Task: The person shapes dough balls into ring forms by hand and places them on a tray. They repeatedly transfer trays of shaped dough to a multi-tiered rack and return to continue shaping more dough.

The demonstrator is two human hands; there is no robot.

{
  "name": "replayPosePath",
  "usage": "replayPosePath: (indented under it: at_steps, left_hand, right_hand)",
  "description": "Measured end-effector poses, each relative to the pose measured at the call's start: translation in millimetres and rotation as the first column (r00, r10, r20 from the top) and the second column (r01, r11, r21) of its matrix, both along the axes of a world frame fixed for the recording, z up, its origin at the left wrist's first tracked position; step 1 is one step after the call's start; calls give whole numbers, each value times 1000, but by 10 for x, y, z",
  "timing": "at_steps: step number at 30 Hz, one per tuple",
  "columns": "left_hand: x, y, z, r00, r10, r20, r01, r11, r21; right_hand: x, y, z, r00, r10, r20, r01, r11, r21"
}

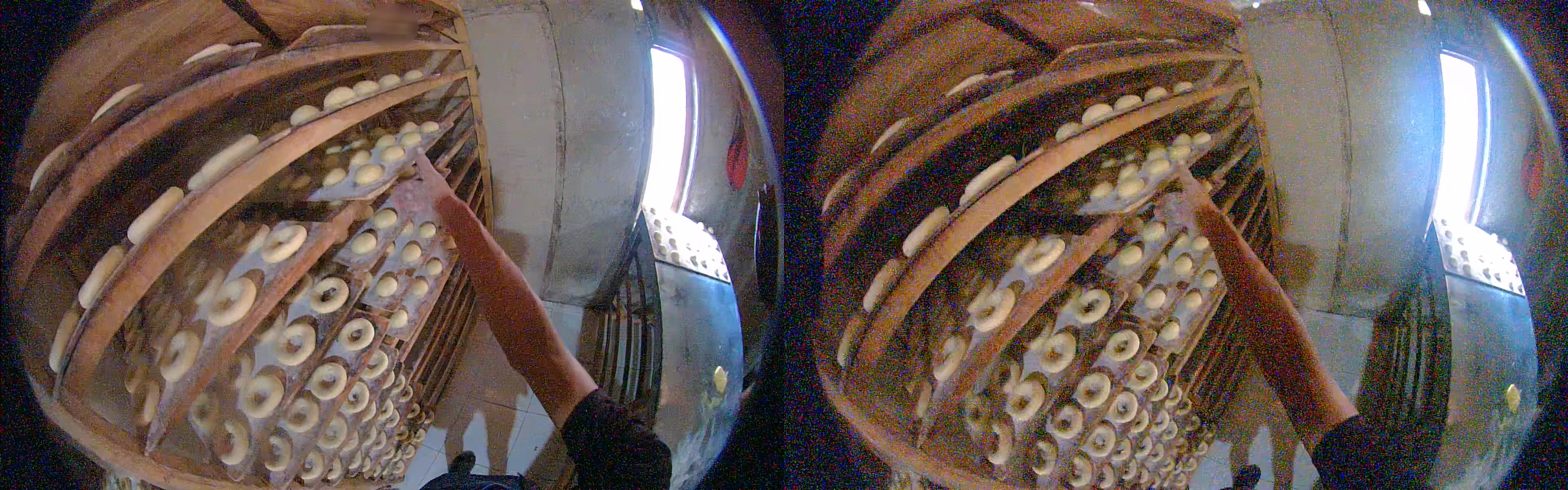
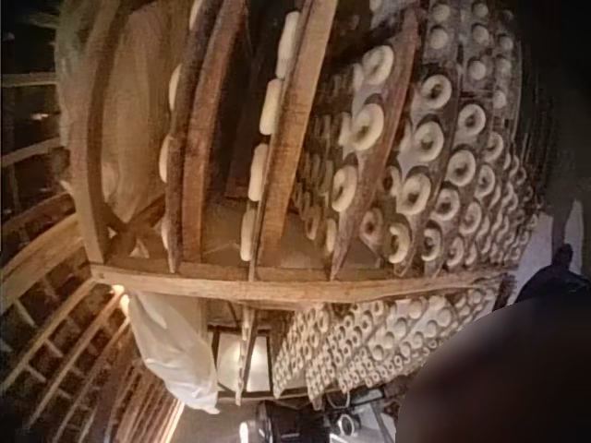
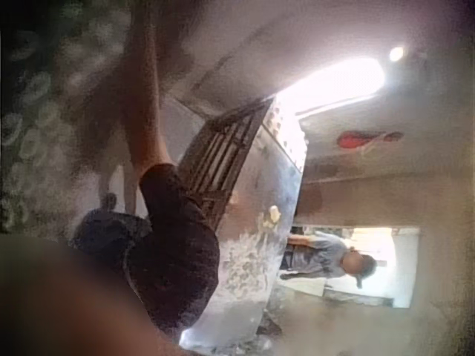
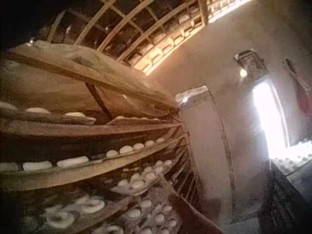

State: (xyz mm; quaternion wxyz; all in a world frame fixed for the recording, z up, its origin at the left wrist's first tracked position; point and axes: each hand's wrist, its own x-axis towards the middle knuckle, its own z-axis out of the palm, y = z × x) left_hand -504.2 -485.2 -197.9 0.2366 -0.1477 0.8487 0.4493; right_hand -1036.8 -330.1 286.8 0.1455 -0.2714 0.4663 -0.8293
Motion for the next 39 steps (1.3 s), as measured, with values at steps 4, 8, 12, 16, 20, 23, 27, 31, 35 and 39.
replayPosePath:
  at_steps: [4,8,12,16,20,23,27,31,35,39]
  left_hand:
    - [-236,91,169,999,12,-48,-7,993,116]
    - [-796,265,259,978,73,-196,-4,942,335]
    - [-1549,658,559,908,235,-346,61,744,666]
    - [-2337,1346,1565,798,532,-283,194,218,956]
    - [-3038,1841,2754,967,253,36,110,-539,835]
    - [-2796,2188,3107,984,-22,178,-168,-467,868]
    - [-2308,2994,3176,936,-352,-1,18,46,999]
    - [-1694,3759,2637,664,-744,-78,204,79,976]
    - [-1132,3836,2061,267,-964,-13,158,30,987]
    - [-175,3946,1986,-78,-982,172,184,156,971]
  right_hand:
    - [-352,26,291,675,-176,-717,489,834,256]
    - [3,508,295,459,-303,-835,576,817,19]
    - [1104,1470,487,931,-362,55,360,932,39]
    - [2546,2533,106,864,-467,189,488,868,-86]
    - [3801,2913,-838,369,-867,334,923,383,-25]
    - [5009,2786,-1746,-39,-948,316,992,1,125]
    - [6264,2266,-2818,-1,-895,447,999,-21,-41]
    - [7288,1198,-3343,-308,-645,699,929,-364,73]
    - [7045,-174,-3346,-512,-514,688,747,-663,61]
    - [6916,-959,-3256,-571,-311,760,469,-883,-9]
